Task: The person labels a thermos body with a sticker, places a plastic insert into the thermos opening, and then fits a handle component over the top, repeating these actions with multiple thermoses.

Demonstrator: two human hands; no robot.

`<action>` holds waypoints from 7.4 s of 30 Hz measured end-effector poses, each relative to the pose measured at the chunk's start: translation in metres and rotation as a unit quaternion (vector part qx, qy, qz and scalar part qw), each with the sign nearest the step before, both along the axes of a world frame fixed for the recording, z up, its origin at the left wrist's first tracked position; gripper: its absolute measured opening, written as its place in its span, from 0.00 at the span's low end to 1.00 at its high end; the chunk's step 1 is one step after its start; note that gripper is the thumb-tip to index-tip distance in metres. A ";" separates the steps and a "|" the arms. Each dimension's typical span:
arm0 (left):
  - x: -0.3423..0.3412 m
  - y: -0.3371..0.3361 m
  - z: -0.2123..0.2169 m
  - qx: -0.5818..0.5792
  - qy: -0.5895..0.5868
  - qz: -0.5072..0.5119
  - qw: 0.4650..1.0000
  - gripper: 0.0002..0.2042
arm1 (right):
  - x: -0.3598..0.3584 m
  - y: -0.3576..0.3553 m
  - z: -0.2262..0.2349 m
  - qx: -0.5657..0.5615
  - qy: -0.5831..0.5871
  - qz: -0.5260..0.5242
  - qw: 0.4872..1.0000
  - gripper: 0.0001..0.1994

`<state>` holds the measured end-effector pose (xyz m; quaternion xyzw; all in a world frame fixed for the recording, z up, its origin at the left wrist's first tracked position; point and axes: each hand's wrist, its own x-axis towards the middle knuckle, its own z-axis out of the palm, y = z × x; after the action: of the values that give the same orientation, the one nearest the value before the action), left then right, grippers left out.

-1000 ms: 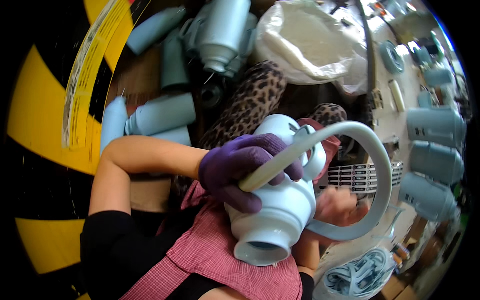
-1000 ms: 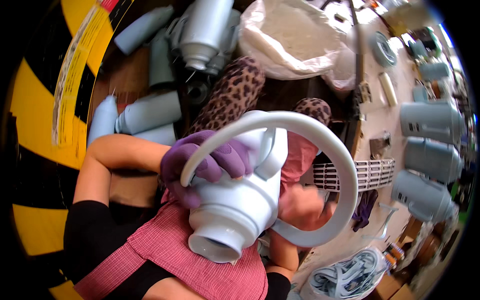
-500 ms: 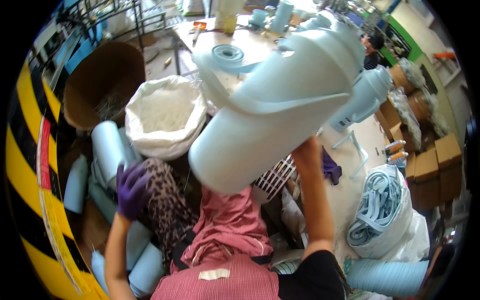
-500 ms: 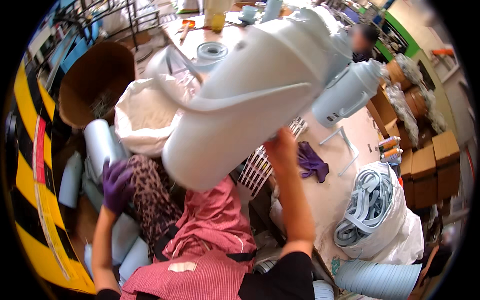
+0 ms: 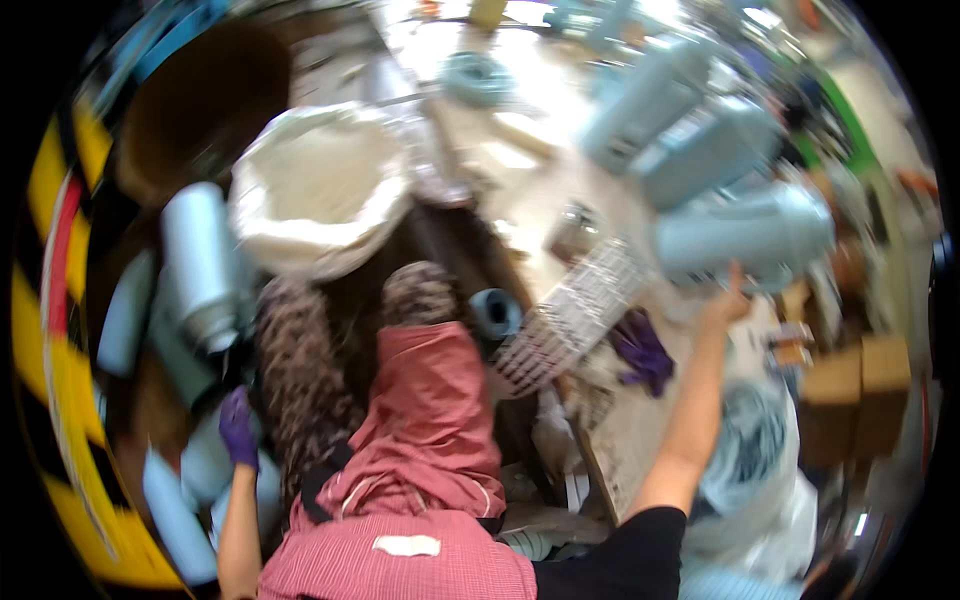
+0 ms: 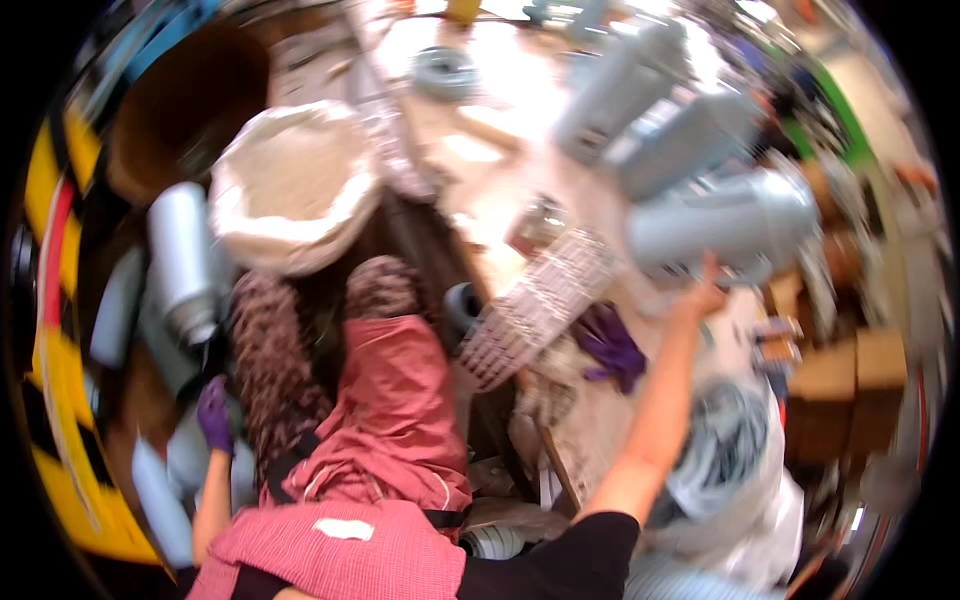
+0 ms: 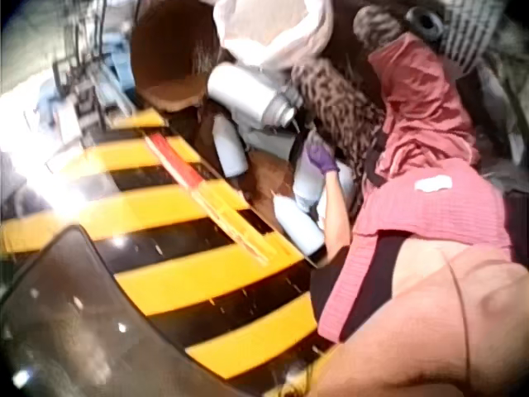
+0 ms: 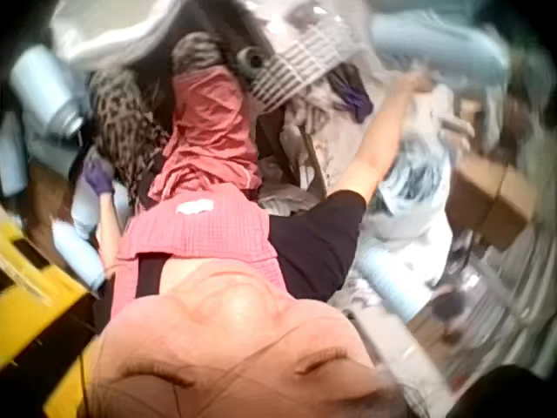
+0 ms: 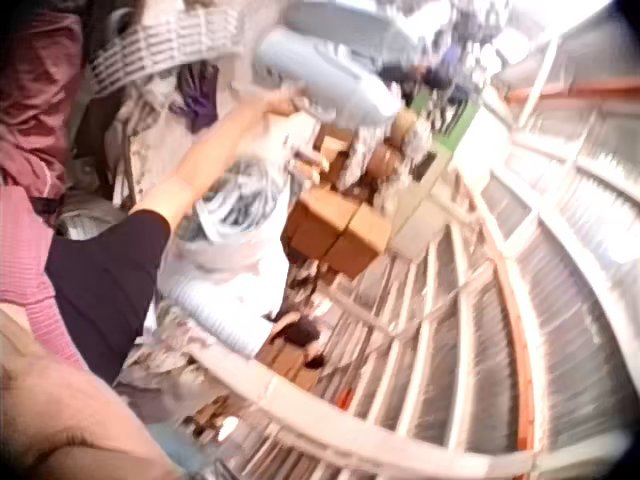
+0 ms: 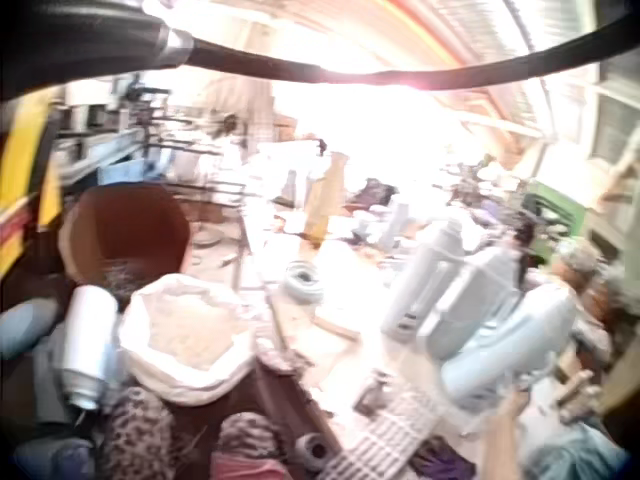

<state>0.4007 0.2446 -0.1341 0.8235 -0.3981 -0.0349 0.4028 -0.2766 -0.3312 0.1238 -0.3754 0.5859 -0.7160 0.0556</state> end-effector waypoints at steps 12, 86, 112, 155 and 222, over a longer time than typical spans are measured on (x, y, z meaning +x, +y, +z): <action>-0.058 0.143 -0.041 0.294 -0.085 0.390 0.868 0.26 | 0.085 -0.007 -0.008 -0.094 0.463 0.028 0.881 0.19; 0.175 -0.277 0.392 -0.422 -0.340 -0.161 0.825 0.49 | 0.475 0.256 0.118 -0.290 0.412 0.582 0.639 0.13; -0.017 -0.143 0.302 -0.333 0.147 -0.329 0.871 0.32 | 0.593 0.011 -0.184 0.151 0.416 0.599 0.667 0.11; -0.102 -0.123 0.312 -0.087 -0.282 -0.245 0.923 0.35 | 0.441 0.308 0.096 0.127 0.368 0.707 0.591 0.12; 0.021 -0.238 0.289 -0.030 0.502 -0.251 0.827 0.13 | 0.354 0.016 -0.108 0.261 0.456 0.245 0.815 0.19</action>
<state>0.4219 0.0070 0.1550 0.5520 -0.3351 -0.5313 0.5484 0.0772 -0.3149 0.0158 -0.7610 0.5982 -0.2457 0.0516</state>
